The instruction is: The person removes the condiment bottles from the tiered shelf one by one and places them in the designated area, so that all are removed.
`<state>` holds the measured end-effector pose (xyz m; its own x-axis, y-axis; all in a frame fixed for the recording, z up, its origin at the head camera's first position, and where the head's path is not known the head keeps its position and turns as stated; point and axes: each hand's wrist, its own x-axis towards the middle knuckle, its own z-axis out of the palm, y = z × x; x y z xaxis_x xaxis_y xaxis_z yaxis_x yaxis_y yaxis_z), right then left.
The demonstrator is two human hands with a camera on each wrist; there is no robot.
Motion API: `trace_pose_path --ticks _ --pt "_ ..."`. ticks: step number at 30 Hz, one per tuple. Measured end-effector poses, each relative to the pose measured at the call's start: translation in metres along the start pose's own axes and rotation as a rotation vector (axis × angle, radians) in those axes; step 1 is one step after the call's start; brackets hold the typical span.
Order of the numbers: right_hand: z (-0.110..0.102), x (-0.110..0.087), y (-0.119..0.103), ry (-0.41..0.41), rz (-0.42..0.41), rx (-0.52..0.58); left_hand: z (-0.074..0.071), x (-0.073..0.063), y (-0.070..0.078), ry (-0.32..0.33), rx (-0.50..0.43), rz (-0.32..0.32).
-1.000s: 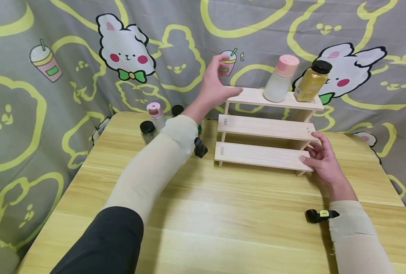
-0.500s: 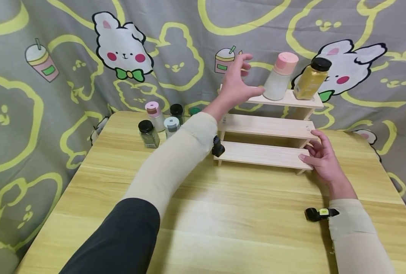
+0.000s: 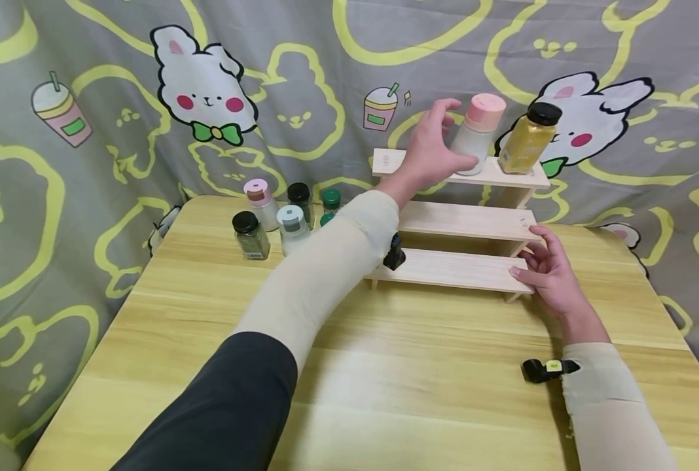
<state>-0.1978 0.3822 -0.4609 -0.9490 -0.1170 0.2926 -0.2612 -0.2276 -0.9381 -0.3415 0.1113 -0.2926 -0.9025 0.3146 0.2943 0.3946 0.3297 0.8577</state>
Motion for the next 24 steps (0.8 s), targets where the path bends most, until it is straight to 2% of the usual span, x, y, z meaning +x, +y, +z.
trace_pose_path --ticks 7,11,17,24 --pt "-0.001 0.001 0.001 0.006 -0.002 0.000 0.014 0.005 0.002 0.025 -0.027 -0.010" --pt "-0.001 0.001 0.001 0.007 0.000 0.009 0.019 0.006 0.002 0.034 -0.011 -0.015" --pt "0.000 0.000 0.000 0.015 0.000 0.004 0.022 0.008 0.002 0.034 0.048 0.003" --pt "-0.001 0.000 0.000 0.014 0.003 0.003 0.023 0.009 0.004 0.049 0.035 -0.024"
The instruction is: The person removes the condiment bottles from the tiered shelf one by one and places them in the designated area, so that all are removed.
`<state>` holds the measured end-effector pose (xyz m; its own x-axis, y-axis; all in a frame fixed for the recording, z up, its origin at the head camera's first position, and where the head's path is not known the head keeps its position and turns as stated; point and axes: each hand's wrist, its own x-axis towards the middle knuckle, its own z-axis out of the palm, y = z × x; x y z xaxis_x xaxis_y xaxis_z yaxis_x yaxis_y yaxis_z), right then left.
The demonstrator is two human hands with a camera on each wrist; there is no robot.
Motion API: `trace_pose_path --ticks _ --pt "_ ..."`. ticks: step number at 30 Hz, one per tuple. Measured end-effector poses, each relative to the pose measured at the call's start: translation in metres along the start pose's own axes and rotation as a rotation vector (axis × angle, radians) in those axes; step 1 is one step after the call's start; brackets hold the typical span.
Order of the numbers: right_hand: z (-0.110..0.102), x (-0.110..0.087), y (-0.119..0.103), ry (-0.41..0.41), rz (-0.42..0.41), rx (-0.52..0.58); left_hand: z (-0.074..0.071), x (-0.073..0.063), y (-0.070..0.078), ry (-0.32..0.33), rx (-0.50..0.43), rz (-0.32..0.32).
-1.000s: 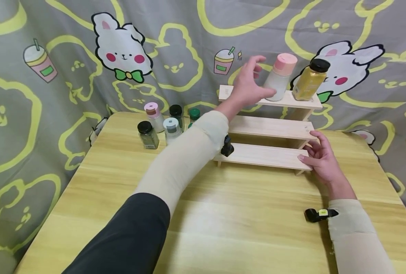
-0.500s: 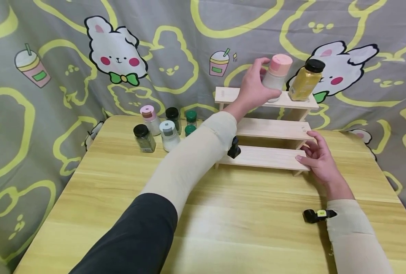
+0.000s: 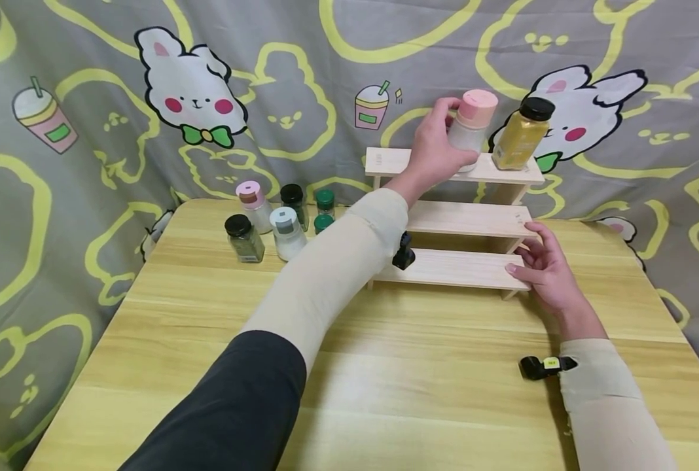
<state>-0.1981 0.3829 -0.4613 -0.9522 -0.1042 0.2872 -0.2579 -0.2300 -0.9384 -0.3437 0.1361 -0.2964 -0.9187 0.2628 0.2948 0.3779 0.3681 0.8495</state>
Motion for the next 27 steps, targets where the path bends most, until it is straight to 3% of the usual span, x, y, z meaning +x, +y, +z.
trace_pose_path --ticks 12,27 --pt "0.002 0.003 0.000 -0.008 0.003 0.012 -0.015 -0.006 0.004 0.031 -0.036 0.005" --pt "0.002 0.001 0.002 -0.005 -0.004 0.017 -0.042 -0.027 0.004 0.098 -0.046 0.006"
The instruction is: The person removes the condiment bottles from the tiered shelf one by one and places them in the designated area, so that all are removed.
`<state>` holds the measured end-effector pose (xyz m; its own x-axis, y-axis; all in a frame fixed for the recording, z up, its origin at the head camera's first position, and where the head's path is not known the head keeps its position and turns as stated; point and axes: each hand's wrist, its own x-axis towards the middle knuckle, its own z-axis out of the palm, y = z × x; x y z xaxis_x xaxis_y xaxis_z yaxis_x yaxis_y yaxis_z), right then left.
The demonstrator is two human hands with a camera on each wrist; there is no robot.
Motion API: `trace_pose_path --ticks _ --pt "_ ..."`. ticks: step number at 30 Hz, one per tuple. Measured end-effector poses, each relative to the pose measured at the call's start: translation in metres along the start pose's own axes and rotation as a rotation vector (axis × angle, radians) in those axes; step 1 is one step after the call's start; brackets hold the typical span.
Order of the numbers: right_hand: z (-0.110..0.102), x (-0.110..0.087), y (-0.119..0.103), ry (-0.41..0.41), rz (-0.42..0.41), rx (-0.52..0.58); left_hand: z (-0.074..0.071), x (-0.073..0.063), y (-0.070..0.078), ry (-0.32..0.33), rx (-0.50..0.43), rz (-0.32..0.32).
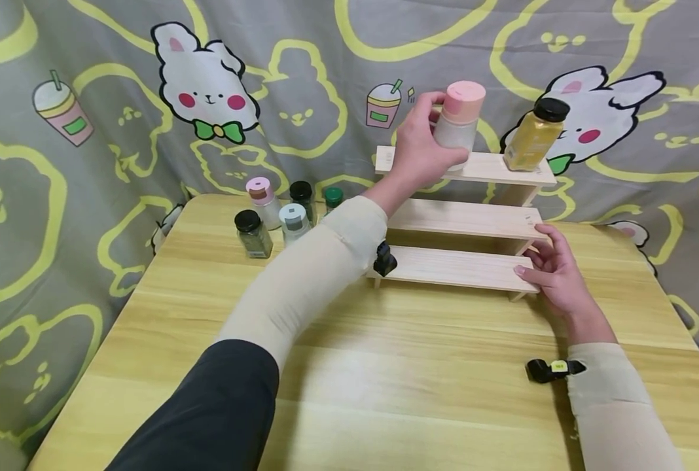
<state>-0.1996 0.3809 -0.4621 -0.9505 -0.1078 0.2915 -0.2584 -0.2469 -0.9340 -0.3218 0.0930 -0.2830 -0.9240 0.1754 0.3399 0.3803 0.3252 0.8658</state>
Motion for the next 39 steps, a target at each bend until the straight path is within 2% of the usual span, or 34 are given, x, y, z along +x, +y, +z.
trace_pose_path --ticks 11,17,24,33,39 --pt "0.000 0.000 -0.001 -0.010 -0.011 0.014 -0.018 -0.016 0.016 0.016 -0.020 0.083" --pt "0.000 0.000 0.000 -0.020 -0.039 0.036 -0.028 -0.028 0.020 0.036 -0.034 0.156" --pt "0.000 -0.001 0.000 -0.040 -0.049 0.051 -0.040 -0.040 0.022 0.062 -0.063 0.146" --pt "0.001 -0.002 0.001 -0.043 -0.043 0.052 -0.057 -0.053 0.019 0.109 -0.082 0.183" --pt "0.002 -0.001 0.001 -0.046 -0.039 0.055 -0.070 -0.060 0.015 0.129 -0.115 0.185"
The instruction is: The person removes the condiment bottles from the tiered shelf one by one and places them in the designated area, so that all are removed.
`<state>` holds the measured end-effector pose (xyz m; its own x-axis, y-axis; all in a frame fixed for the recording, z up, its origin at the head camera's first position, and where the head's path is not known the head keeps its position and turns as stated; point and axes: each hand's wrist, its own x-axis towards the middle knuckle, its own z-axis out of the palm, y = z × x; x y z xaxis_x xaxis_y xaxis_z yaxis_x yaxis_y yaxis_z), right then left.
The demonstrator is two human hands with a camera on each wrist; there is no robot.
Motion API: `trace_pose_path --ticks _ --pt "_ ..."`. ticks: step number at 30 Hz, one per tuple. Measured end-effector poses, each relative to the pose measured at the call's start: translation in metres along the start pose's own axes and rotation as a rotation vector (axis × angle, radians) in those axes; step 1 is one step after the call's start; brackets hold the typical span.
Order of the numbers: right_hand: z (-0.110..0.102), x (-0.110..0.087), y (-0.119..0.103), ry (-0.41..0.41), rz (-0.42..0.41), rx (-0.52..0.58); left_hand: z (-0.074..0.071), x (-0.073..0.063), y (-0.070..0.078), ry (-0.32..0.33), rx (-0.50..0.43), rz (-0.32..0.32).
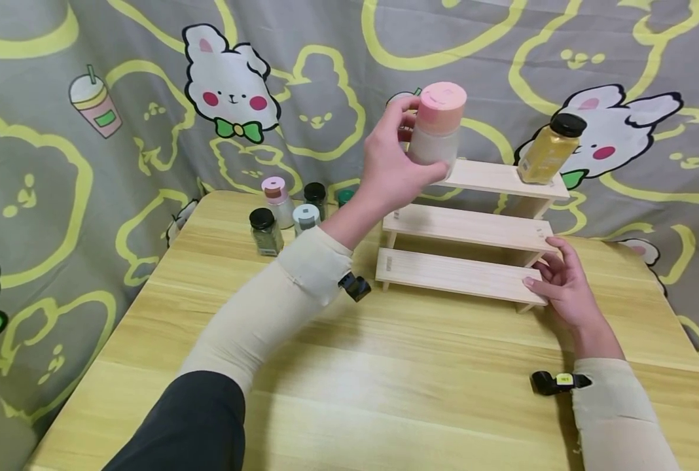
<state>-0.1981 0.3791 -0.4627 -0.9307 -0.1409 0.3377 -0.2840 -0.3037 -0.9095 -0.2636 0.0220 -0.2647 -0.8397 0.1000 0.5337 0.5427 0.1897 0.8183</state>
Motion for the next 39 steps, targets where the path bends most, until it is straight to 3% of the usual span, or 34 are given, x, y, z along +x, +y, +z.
trace_pose_path --ticks 17,30,39 --pt "0.000 -0.001 0.000 -0.018 -0.024 0.077 -0.039 -0.020 -0.005 0.079 -0.015 -0.044" --pt "0.004 0.001 0.001 -0.014 0.004 0.008 -0.077 -0.044 -0.017 0.167 0.061 -0.111" --pt "0.001 -0.002 -0.002 0.009 0.021 -0.025 -0.094 -0.057 -0.026 0.195 0.100 -0.133"
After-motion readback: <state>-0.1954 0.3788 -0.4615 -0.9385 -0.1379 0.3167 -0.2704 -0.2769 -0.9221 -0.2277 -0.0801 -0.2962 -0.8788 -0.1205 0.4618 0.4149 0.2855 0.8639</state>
